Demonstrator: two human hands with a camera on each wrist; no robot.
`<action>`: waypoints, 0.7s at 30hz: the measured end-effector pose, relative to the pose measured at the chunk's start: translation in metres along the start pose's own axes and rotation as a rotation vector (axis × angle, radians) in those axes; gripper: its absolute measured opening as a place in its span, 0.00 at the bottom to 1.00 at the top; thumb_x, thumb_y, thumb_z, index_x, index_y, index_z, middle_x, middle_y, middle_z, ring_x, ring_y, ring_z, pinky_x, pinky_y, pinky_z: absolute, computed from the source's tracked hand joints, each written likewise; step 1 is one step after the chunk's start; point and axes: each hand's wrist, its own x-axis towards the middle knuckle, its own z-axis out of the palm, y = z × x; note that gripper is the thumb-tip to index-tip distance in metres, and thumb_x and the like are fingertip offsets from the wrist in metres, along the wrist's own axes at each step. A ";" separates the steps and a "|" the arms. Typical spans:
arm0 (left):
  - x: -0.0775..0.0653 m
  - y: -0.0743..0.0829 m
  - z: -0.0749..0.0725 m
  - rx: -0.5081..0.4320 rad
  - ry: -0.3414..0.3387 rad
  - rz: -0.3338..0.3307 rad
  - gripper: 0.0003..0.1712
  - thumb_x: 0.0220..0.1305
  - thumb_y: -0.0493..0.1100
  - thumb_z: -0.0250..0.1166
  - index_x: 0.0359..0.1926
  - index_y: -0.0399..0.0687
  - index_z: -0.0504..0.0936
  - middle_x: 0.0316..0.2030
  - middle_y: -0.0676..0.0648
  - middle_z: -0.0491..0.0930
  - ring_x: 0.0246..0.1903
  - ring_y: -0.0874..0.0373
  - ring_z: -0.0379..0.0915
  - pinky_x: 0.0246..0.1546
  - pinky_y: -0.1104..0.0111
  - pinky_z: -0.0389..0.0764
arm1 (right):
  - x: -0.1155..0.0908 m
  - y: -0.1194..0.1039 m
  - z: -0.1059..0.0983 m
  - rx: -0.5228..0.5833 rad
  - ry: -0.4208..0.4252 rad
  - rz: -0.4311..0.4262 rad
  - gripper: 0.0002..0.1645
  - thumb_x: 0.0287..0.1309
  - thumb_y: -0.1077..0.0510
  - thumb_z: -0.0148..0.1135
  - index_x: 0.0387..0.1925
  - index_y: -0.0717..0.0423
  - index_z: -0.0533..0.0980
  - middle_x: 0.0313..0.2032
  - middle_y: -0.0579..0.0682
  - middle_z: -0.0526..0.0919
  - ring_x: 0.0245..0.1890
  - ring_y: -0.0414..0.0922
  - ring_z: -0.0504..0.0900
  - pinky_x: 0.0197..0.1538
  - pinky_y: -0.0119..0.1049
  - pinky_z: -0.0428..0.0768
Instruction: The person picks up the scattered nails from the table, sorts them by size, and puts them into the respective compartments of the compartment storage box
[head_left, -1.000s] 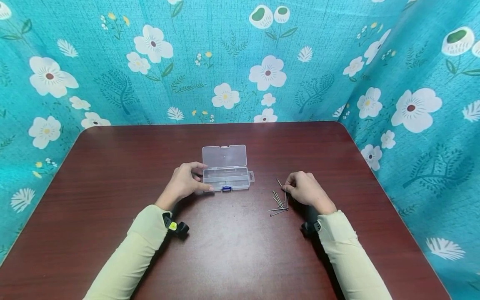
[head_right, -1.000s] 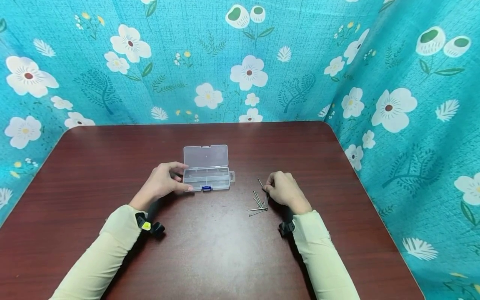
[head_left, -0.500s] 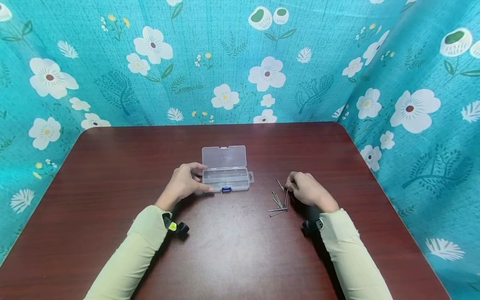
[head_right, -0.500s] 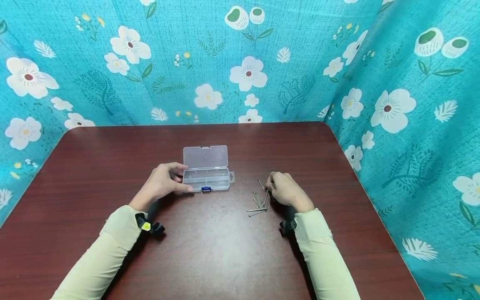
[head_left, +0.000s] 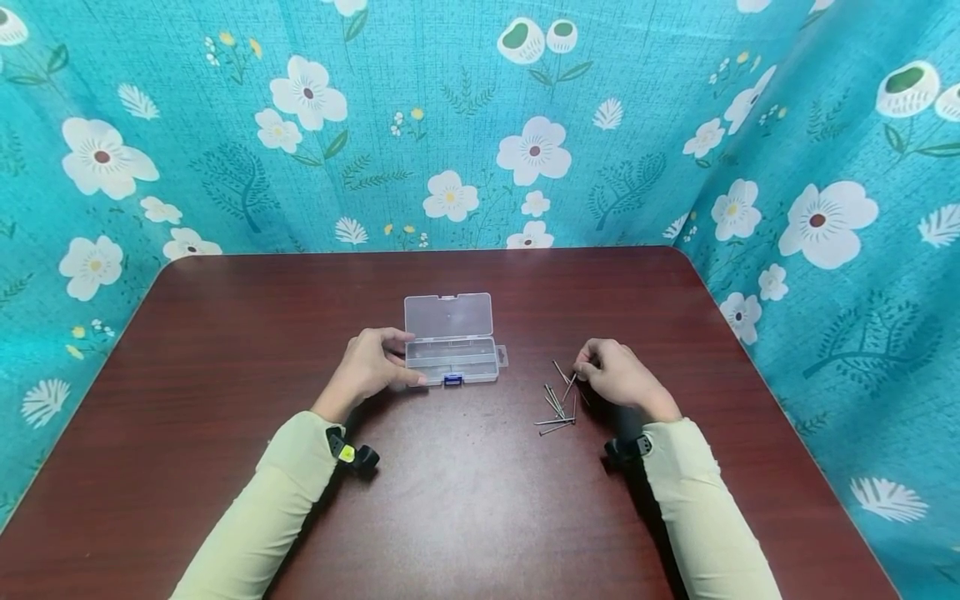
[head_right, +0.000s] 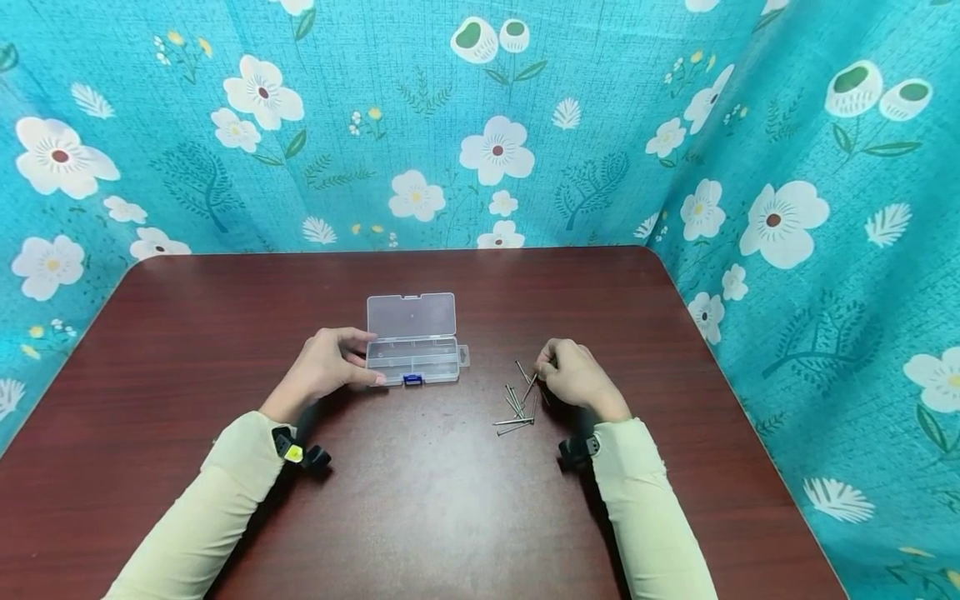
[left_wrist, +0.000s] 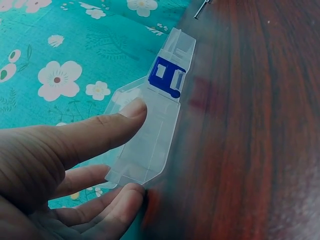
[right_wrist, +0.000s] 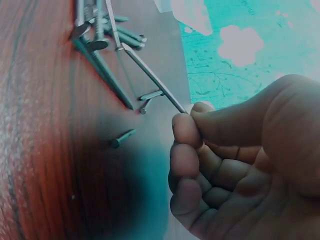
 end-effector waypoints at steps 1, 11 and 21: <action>0.000 0.000 0.000 -0.002 -0.001 -0.001 0.44 0.36 0.42 0.88 0.59 0.44 0.82 0.47 0.42 0.82 0.36 0.54 0.82 0.29 0.65 0.82 | 0.000 0.001 0.000 0.010 -0.002 0.007 0.05 0.65 0.63 0.61 0.31 0.56 0.78 0.24 0.46 0.78 0.26 0.43 0.73 0.36 0.40 0.71; 0.001 -0.003 0.000 -0.013 0.017 -0.005 0.44 0.34 0.41 0.88 0.58 0.45 0.83 0.47 0.42 0.83 0.36 0.53 0.81 0.28 0.65 0.82 | 0.002 0.006 0.001 0.217 0.012 0.062 0.04 0.57 0.69 0.59 0.29 0.60 0.75 0.22 0.49 0.76 0.20 0.42 0.71 0.24 0.33 0.68; -0.001 -0.001 0.002 -0.064 0.016 -0.016 0.44 0.34 0.40 0.88 0.59 0.45 0.83 0.47 0.41 0.83 0.35 0.54 0.83 0.28 0.63 0.83 | 0.004 0.008 0.003 0.424 0.024 0.127 0.05 0.62 0.70 0.61 0.39 0.69 0.77 0.27 0.55 0.82 0.26 0.51 0.79 0.30 0.37 0.79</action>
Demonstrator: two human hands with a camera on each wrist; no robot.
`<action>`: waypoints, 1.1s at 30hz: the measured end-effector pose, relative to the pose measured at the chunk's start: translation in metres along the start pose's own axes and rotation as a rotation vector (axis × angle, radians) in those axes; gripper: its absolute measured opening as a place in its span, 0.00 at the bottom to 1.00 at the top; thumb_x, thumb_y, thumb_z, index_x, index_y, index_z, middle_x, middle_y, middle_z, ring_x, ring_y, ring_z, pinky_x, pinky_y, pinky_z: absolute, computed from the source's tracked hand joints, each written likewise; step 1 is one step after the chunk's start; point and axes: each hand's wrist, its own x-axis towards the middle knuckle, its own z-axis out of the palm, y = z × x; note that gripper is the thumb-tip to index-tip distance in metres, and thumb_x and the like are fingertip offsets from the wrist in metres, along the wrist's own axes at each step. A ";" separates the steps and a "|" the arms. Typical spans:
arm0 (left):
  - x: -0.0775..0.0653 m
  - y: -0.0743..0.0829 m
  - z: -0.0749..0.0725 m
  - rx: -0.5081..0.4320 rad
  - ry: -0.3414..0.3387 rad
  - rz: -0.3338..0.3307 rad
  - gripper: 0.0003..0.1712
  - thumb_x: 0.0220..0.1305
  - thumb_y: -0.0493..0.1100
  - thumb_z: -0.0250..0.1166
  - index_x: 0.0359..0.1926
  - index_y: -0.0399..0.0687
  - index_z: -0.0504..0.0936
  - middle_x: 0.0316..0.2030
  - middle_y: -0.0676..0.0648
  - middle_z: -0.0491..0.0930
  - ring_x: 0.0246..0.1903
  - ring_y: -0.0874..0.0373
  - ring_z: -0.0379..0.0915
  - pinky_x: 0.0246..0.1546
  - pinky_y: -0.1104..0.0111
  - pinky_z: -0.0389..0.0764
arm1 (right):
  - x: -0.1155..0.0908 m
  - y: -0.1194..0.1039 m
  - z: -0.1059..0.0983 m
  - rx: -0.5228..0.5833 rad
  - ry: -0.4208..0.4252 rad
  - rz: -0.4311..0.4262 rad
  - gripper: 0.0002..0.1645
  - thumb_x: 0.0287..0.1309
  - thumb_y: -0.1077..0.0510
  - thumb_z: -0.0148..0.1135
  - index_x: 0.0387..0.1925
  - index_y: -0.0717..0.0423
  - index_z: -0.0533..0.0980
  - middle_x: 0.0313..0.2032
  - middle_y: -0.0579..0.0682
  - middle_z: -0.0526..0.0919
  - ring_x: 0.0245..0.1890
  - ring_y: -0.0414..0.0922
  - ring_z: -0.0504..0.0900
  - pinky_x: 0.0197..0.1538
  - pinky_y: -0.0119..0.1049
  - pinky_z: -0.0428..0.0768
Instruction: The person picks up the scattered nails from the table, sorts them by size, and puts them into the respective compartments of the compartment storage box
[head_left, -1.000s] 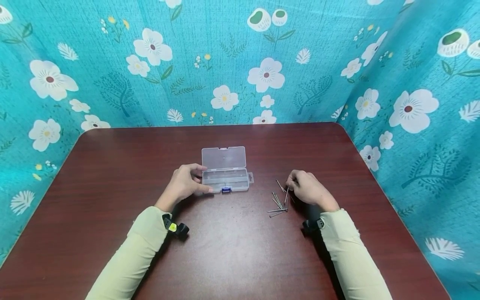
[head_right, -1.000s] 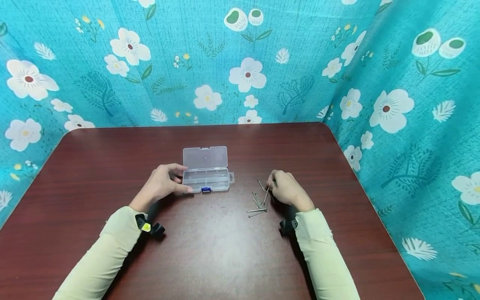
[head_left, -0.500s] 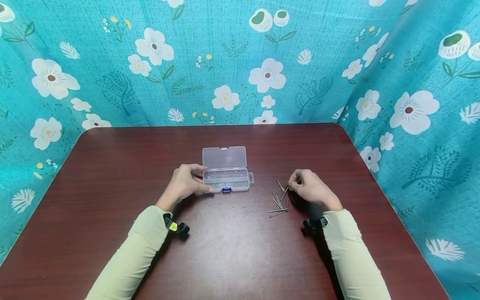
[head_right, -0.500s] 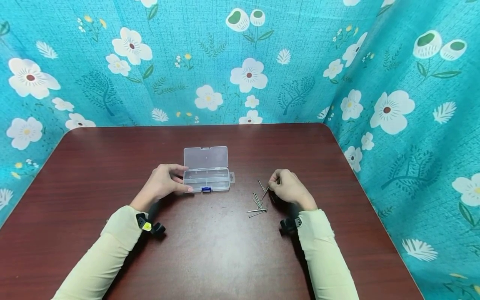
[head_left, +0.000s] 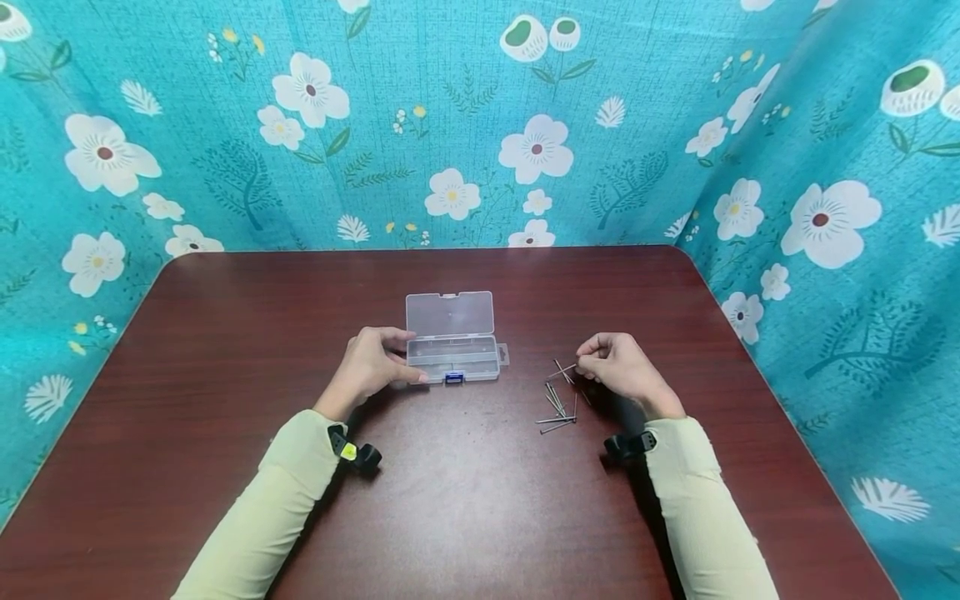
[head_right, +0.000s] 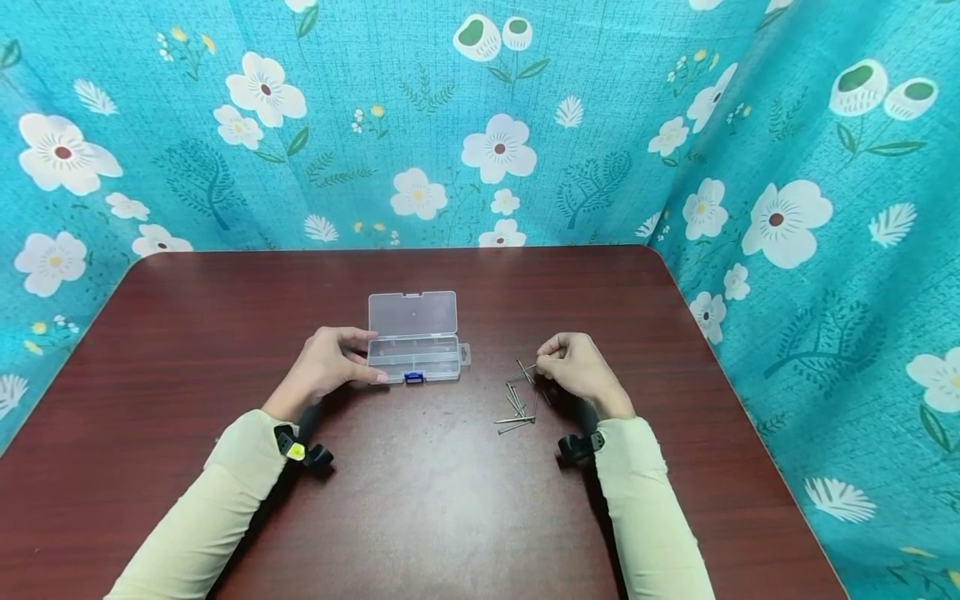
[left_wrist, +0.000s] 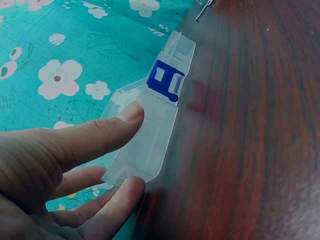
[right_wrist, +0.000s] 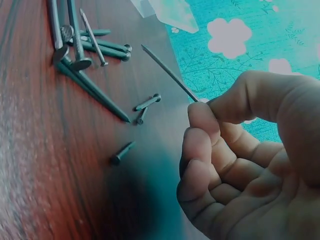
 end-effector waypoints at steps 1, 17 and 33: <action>0.000 0.000 0.000 -0.003 -0.002 -0.002 0.44 0.35 0.39 0.88 0.59 0.45 0.83 0.48 0.41 0.83 0.35 0.54 0.83 0.28 0.63 0.83 | 0.001 0.000 0.001 0.007 0.000 0.005 0.06 0.63 0.69 0.61 0.40 0.71 0.78 0.27 0.55 0.83 0.27 0.50 0.80 0.31 0.37 0.80; 0.000 0.001 -0.001 -0.032 -0.003 -0.014 0.43 0.34 0.37 0.88 0.58 0.45 0.83 0.47 0.41 0.82 0.33 0.54 0.82 0.29 0.61 0.84 | 0.007 -0.016 0.018 0.033 -0.035 -0.051 0.09 0.68 0.67 0.61 0.39 0.72 0.82 0.30 0.61 0.86 0.28 0.50 0.83 0.33 0.39 0.82; -0.001 -0.001 -0.001 -0.055 -0.004 -0.011 0.43 0.35 0.37 0.88 0.58 0.45 0.83 0.46 0.41 0.83 0.33 0.53 0.82 0.28 0.61 0.84 | 0.024 -0.046 0.046 0.008 -0.056 -0.051 0.09 0.67 0.67 0.61 0.39 0.70 0.84 0.28 0.56 0.87 0.27 0.51 0.83 0.29 0.36 0.80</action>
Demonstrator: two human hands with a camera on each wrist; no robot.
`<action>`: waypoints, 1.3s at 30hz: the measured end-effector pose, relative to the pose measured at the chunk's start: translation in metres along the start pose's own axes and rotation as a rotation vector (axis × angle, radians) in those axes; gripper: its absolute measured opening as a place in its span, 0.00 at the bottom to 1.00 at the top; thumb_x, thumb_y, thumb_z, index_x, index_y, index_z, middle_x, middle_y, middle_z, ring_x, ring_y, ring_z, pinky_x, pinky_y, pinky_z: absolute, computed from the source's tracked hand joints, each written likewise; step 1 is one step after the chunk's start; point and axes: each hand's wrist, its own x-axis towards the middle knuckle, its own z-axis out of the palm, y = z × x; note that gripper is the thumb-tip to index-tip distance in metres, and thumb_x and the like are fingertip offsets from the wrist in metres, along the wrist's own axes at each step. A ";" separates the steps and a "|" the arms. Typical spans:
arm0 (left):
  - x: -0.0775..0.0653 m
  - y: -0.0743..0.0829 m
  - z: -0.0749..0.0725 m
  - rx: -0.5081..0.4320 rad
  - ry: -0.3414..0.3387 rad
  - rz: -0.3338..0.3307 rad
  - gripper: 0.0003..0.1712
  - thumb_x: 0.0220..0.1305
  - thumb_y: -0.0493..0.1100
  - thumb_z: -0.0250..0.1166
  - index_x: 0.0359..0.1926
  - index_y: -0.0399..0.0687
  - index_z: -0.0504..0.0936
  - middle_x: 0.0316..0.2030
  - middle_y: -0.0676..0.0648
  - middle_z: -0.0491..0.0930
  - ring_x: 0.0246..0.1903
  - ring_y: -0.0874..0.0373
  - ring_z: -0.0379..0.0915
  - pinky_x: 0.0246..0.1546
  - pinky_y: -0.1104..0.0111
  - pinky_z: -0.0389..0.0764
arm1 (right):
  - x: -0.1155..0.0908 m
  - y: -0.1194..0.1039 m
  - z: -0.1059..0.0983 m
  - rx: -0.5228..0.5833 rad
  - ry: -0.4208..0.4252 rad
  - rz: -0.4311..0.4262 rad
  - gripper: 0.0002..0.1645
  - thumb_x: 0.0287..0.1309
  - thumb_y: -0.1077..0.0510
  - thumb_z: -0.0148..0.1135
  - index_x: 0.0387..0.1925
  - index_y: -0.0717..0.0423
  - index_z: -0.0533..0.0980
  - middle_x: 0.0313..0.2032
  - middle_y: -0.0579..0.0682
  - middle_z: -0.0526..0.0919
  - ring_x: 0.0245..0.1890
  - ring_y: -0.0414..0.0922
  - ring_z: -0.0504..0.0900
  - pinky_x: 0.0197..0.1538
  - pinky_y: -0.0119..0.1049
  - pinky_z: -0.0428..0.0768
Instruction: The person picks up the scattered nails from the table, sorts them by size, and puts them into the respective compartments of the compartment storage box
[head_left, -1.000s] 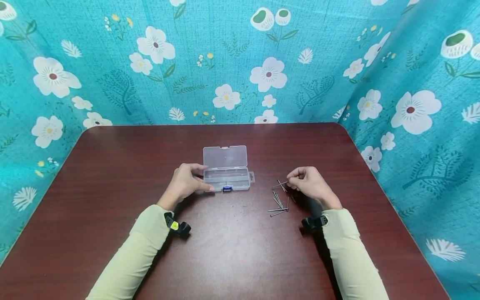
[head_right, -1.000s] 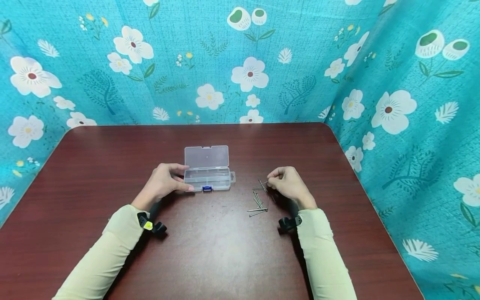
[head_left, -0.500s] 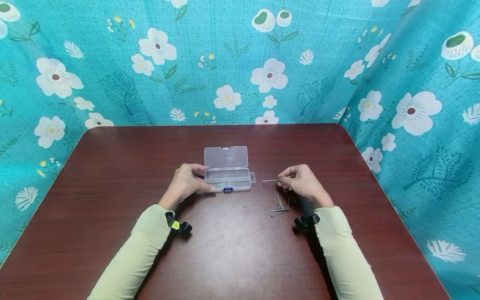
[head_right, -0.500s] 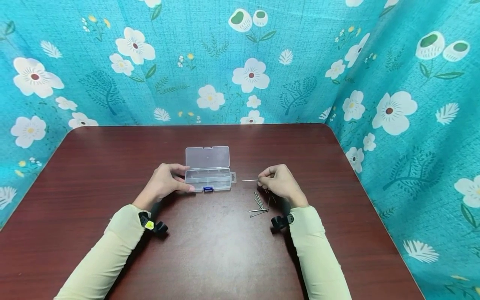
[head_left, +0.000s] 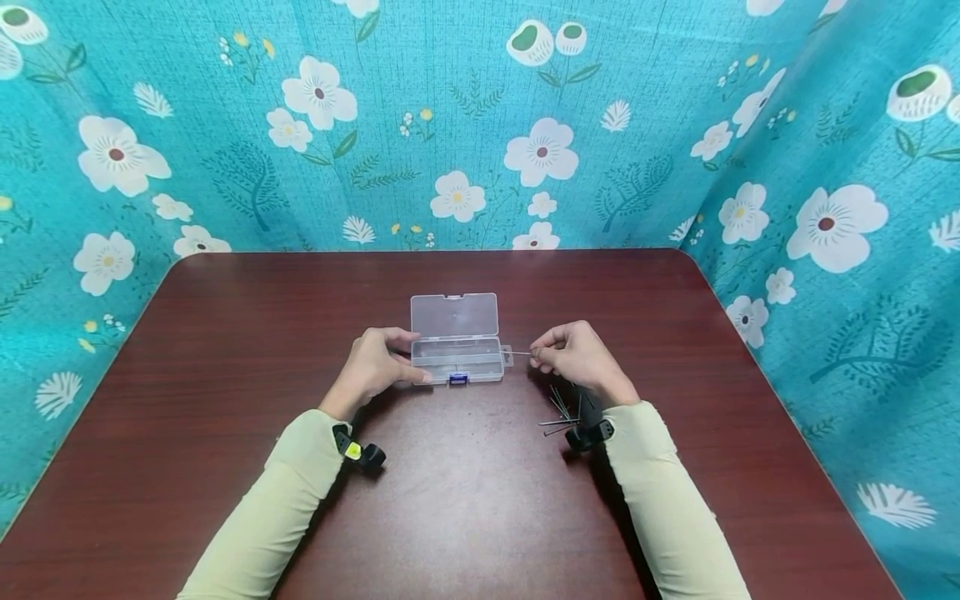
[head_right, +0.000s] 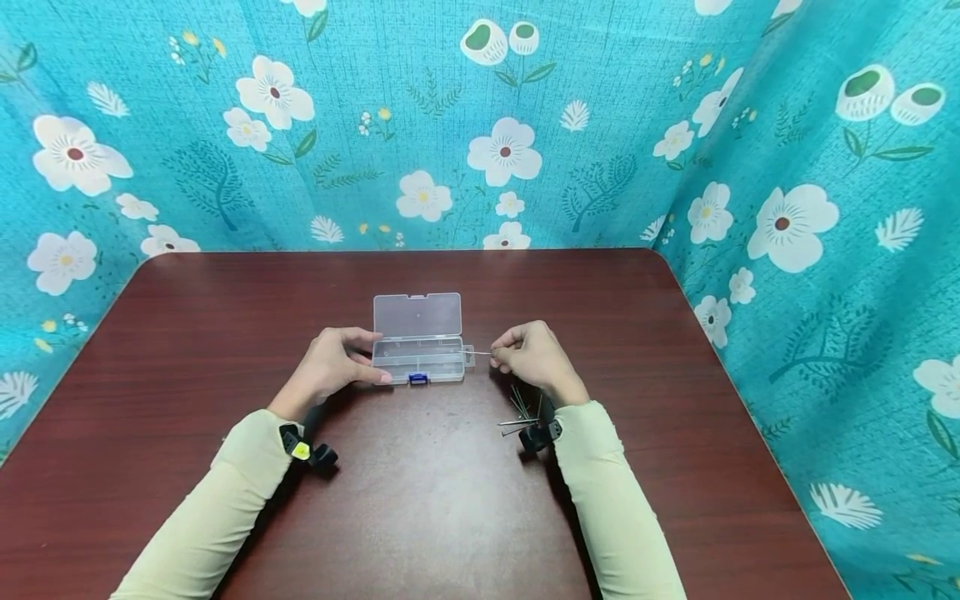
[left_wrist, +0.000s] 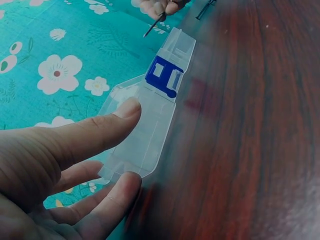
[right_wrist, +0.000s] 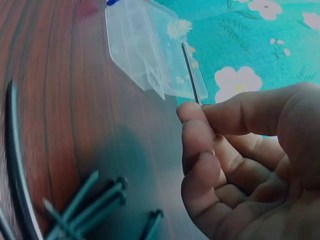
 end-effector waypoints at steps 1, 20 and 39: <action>0.000 -0.001 0.000 0.001 0.002 0.001 0.43 0.34 0.37 0.88 0.58 0.45 0.83 0.46 0.42 0.83 0.33 0.54 0.82 0.28 0.61 0.84 | 0.001 -0.001 0.002 0.005 -0.001 0.003 0.09 0.66 0.67 0.61 0.39 0.70 0.84 0.28 0.56 0.87 0.26 0.50 0.83 0.29 0.35 0.80; -0.001 -0.005 0.000 0.030 0.009 0.053 0.43 0.37 0.40 0.87 0.59 0.49 0.82 0.49 0.43 0.81 0.39 0.51 0.81 0.32 0.63 0.83 | 0.028 -0.029 0.039 -0.009 -0.037 -0.023 0.07 0.65 0.66 0.63 0.35 0.67 0.85 0.27 0.55 0.86 0.26 0.49 0.83 0.29 0.34 0.77; 0.002 -0.003 0.000 0.050 0.031 0.057 0.41 0.35 0.38 0.88 0.56 0.48 0.84 0.46 0.43 0.80 0.37 0.53 0.82 0.31 0.64 0.83 | 0.040 -0.047 0.060 -0.278 -0.006 -0.120 0.09 0.55 0.67 0.62 0.29 0.59 0.88 0.25 0.44 0.85 0.24 0.42 0.76 0.31 0.37 0.76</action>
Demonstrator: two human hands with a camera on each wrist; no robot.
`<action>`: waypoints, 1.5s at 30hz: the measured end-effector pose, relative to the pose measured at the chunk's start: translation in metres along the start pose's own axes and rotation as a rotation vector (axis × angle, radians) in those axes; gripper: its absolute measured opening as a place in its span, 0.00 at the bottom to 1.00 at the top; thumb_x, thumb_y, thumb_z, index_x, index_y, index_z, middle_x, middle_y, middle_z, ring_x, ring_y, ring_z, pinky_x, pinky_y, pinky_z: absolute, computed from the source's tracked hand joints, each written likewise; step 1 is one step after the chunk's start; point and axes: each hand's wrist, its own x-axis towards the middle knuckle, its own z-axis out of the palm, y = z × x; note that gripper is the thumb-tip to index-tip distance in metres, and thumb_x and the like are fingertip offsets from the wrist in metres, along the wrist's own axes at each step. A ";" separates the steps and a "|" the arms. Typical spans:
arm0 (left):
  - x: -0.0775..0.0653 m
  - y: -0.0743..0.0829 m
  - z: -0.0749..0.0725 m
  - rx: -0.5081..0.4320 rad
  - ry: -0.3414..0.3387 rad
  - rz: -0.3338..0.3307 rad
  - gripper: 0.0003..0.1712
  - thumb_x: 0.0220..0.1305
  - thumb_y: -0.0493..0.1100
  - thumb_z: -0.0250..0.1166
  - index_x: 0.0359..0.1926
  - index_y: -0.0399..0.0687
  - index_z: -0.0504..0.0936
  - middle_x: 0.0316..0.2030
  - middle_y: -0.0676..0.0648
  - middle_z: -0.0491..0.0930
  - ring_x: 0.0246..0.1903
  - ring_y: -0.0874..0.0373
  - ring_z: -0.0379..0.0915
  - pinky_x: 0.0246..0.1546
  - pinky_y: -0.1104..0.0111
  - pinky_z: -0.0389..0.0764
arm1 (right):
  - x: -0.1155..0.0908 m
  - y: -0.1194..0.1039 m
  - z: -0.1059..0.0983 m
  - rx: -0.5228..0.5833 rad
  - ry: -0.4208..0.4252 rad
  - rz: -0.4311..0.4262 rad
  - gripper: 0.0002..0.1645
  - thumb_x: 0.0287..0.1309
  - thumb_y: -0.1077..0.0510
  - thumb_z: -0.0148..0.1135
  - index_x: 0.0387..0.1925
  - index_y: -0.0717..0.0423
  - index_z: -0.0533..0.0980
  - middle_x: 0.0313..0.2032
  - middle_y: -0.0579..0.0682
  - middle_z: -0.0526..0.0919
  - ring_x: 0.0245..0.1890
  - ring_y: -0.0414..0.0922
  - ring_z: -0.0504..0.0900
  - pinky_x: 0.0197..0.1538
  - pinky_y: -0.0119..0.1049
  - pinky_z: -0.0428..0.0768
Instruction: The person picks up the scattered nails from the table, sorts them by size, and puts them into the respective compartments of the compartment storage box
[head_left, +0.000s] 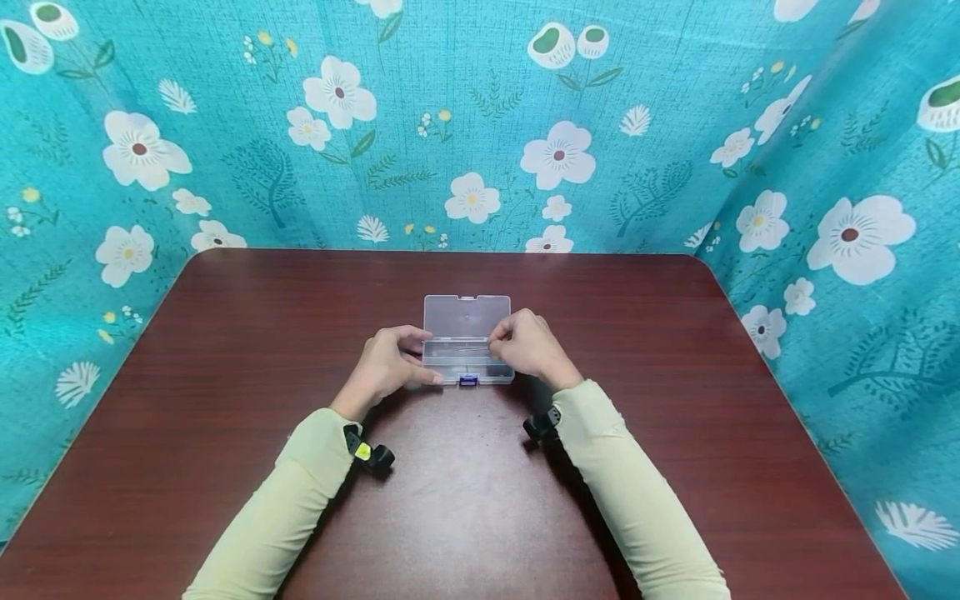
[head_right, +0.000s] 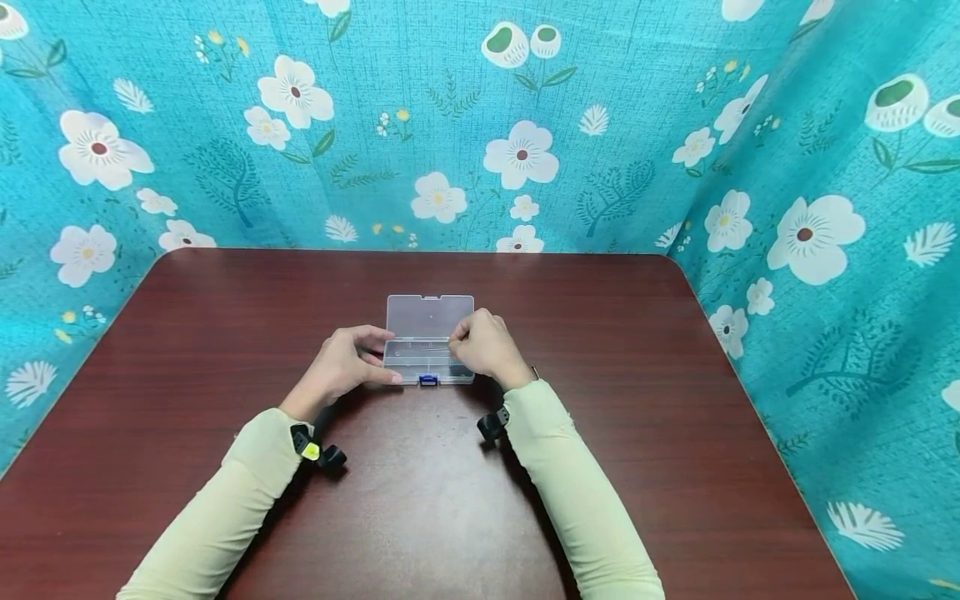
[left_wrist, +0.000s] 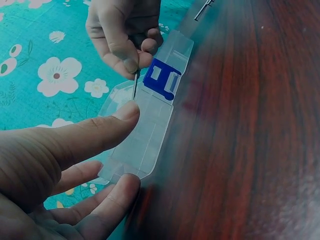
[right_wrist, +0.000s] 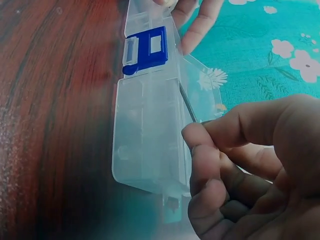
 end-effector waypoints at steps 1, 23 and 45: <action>0.000 0.000 0.000 -0.001 0.001 0.000 0.41 0.35 0.38 0.88 0.56 0.48 0.84 0.46 0.43 0.80 0.37 0.53 0.82 0.31 0.64 0.83 | 0.000 0.000 0.000 -0.018 0.006 -0.010 0.09 0.55 0.67 0.62 0.28 0.59 0.88 0.25 0.44 0.85 0.23 0.42 0.76 0.31 0.37 0.75; -0.001 0.003 0.005 -0.005 -0.028 -0.017 0.42 0.36 0.40 0.88 0.57 0.49 0.83 0.48 0.43 0.80 0.39 0.52 0.82 0.32 0.63 0.83 | -0.010 0.001 -0.009 0.011 0.040 0.015 0.06 0.57 0.65 0.67 0.33 0.57 0.89 0.30 0.44 0.87 0.32 0.45 0.80 0.34 0.40 0.79; -0.001 0.000 0.001 -0.019 -0.027 -0.031 0.42 0.35 0.42 0.88 0.57 0.49 0.83 0.49 0.42 0.79 0.39 0.51 0.81 0.31 0.63 0.83 | -0.049 0.027 -0.043 0.048 -0.014 0.073 0.06 0.59 0.64 0.66 0.33 0.59 0.88 0.30 0.47 0.87 0.29 0.44 0.78 0.32 0.38 0.75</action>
